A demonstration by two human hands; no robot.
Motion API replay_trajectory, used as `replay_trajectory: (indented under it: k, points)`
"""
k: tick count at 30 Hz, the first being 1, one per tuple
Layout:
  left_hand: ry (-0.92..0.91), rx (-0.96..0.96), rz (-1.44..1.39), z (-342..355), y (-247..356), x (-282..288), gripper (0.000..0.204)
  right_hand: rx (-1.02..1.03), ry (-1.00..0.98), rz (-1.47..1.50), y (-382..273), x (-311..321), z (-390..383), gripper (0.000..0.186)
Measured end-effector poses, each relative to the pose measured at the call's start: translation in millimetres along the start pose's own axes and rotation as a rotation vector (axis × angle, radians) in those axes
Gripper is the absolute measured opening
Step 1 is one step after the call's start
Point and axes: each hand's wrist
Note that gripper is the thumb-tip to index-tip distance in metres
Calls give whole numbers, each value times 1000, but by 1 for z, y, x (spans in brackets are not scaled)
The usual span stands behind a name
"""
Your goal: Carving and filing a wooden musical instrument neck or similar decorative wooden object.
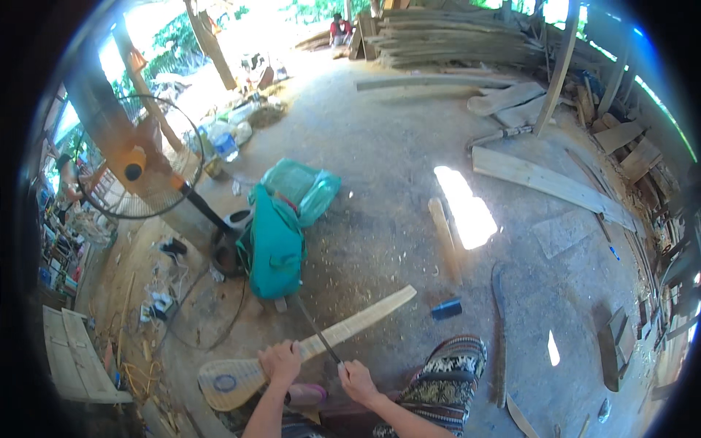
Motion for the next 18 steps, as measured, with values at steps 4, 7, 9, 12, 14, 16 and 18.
replay_trajectory:
  k: [4,7,9,12,14,16,18]
  points:
    - [-17,-1,-21,-1,0,-2,33,-9,15,3,8,1,-5,25]
    - [15,-34,-24,-5,-1,-3,32,-38,26,-8,11,3,-6,23]
    - [8,-32,-20,-7,1,3,32,-64,20,-14,12,3,-7,25]
    - [-1,-30,-20,-7,-1,4,32,-83,4,-43,16,1,-6,27]
    - [3,-31,-23,-6,-2,3,32,-90,-11,-47,16,-1,-7,27]
    - [9,-31,-7,-5,-2,4,32,-98,-23,-47,15,-1,-6,27]
    - [4,-35,-5,-3,-1,4,32,-110,-26,-39,16,2,-5,27]
Point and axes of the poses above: each hand's wrist, its own z-axis towards the middle knuckle, its own x-axis out of the back of the hand, y = z × x, and after that the axes turned 3 degrees about z, right-handed
